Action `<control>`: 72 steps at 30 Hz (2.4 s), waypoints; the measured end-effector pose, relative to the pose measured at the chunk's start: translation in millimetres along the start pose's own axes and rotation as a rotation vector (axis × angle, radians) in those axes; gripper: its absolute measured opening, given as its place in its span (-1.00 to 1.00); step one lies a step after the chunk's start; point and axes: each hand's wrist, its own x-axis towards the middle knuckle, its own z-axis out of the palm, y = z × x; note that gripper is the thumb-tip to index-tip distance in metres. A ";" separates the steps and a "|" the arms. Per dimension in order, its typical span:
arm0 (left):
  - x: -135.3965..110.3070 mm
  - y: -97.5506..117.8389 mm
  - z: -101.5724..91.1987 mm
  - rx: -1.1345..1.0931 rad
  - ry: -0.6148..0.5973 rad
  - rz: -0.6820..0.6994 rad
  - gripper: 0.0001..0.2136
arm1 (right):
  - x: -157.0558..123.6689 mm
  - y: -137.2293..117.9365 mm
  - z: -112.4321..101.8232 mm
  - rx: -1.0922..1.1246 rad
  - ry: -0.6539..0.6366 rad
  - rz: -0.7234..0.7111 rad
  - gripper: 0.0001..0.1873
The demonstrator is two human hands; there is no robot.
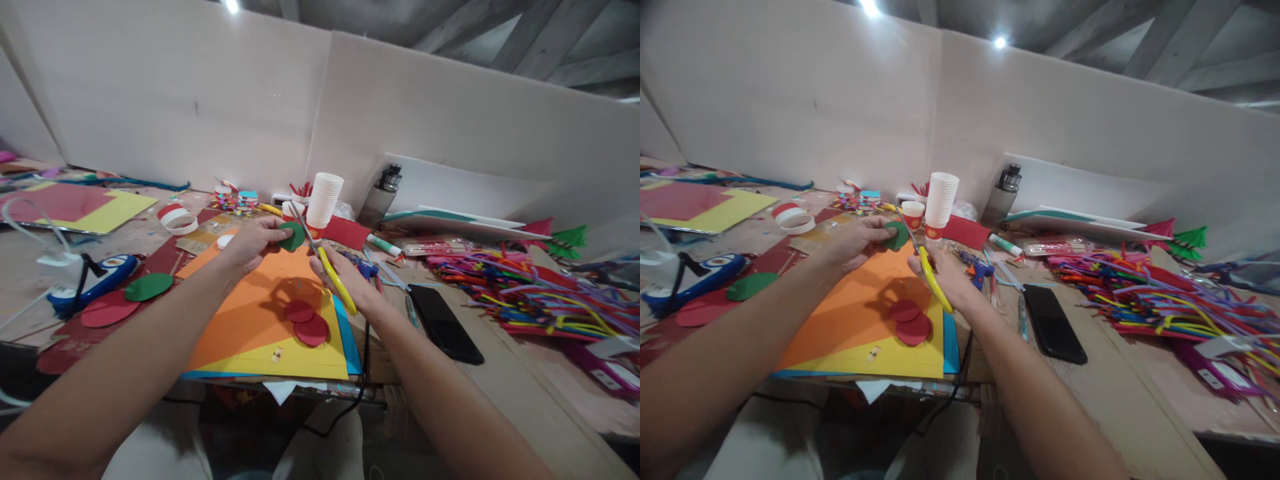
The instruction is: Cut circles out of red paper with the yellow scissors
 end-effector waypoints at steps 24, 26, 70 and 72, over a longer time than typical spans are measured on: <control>0.4 2.6 -2.7 0.026 -0.022 -0.018 -0.81 | 0.0 3.2 -1.5 0.032 -0.013 0.063 -0.63; -0.5 4.8 -2.5 0.025 -0.025 -0.029 -0.82 | -0.1 1.7 -2.1 0.029 -0.013 0.065 -0.61; 10.3 15.6 -33.1 0.299 -0.253 -0.122 -0.86 | -4.5 -8.9 -9.4 -0.215 -0.122 0.018 -0.52; 11.4 13.7 -33.7 0.312 -0.263 -0.123 -0.85 | -4.6 -8.3 -8.5 -0.205 -0.113 0.036 -0.52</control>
